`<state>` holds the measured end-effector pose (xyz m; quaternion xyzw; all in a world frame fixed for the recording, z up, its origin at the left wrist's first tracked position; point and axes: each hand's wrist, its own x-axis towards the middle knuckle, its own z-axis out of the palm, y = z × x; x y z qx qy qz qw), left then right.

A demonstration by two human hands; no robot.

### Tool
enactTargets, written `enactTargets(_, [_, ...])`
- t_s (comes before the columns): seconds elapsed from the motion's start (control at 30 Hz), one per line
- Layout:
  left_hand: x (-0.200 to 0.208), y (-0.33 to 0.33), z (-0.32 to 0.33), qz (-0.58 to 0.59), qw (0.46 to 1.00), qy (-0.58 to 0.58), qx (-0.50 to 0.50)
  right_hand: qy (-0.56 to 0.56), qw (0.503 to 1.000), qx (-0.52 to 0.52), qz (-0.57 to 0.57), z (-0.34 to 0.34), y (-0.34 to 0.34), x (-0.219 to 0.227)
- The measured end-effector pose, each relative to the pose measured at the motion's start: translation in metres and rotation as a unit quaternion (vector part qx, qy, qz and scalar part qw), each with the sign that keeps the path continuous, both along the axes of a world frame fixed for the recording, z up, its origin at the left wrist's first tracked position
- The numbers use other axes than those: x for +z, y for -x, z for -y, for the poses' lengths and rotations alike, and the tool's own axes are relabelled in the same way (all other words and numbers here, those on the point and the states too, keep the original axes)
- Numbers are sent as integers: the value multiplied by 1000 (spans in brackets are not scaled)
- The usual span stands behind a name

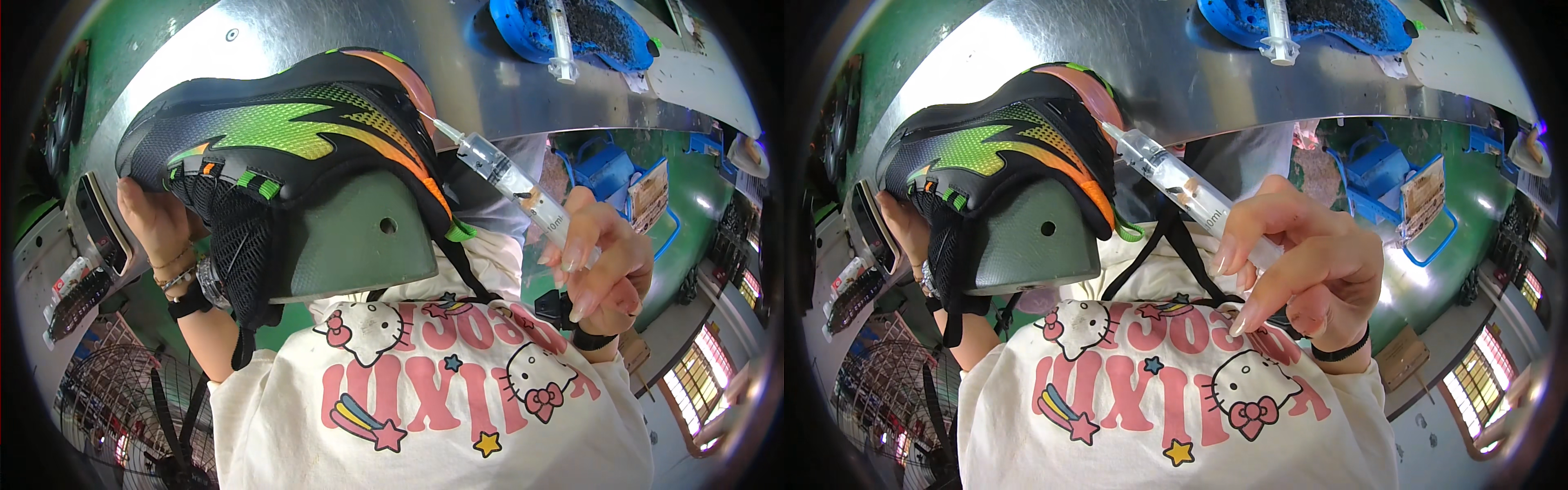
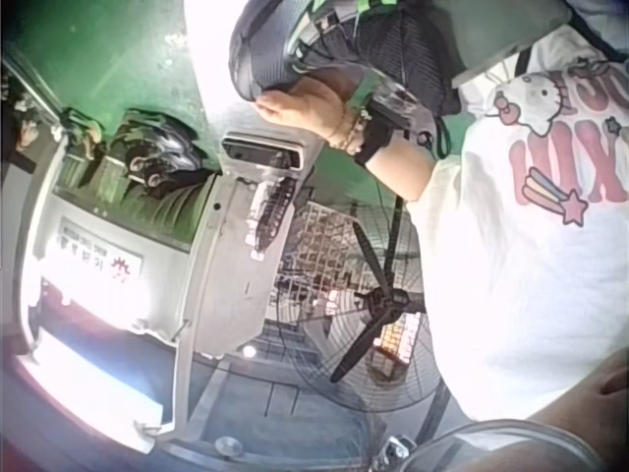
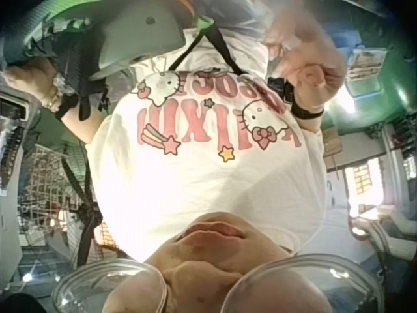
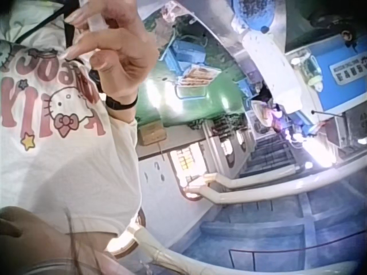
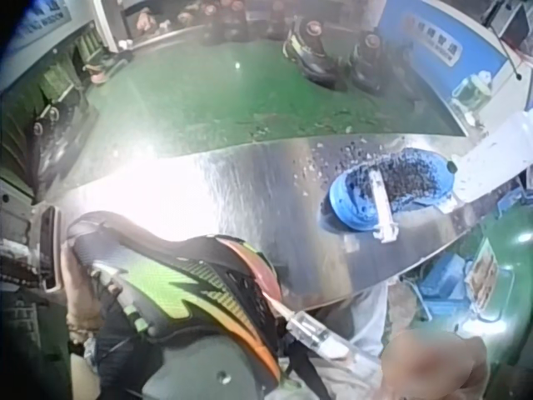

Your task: Apply adhesive using a syringe to the seam between the sneaker upper and the sole.

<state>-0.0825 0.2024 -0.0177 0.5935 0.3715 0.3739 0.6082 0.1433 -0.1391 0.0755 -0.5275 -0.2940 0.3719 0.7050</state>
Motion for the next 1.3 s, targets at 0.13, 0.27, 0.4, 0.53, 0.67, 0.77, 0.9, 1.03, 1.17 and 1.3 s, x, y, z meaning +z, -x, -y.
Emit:
enactTargets(0.13, [11,-15,4,-35,999,22,28,-2,1000,-1,6,1,1,-2])
enactTargets(0.27, [27,-36,-1,-86,992,93,30,0,1000,3,14,-3,0,-10])
enactTargets(0.4, [33,-39,-1,-116,989,86,31,-30,999,-5,27,-16,2,-26])
enactTargets(0.53, [42,-21,15,-134,981,132,-45,-74,997,-13,18,-24,4,-36])
enactTargets(0.67, [52,3,54,-96,973,201,-54,-95,995,-19,20,-25,8,-40])
enactTargets(0.77, [62,17,80,-110,946,281,-119,-102,994,-27,10,-22,11,-44])
enactTargets(0.9, [62,19,117,-72,920,365,-123,-105,994,-41,4,-19,13,-49])
enactTargets(1.03, [63,6,134,-54,875,421,-234,-100,993,-61,-13,-19,14,-48])
enactTargets(1.17, [69,-6,142,-14,858,452,-243,-104,992,-62,-41,-21,13,-46])
enactTargets(1.3, [74,-9,148,9,862,461,-209,-119,989,-59,-61,-22,12,-43])
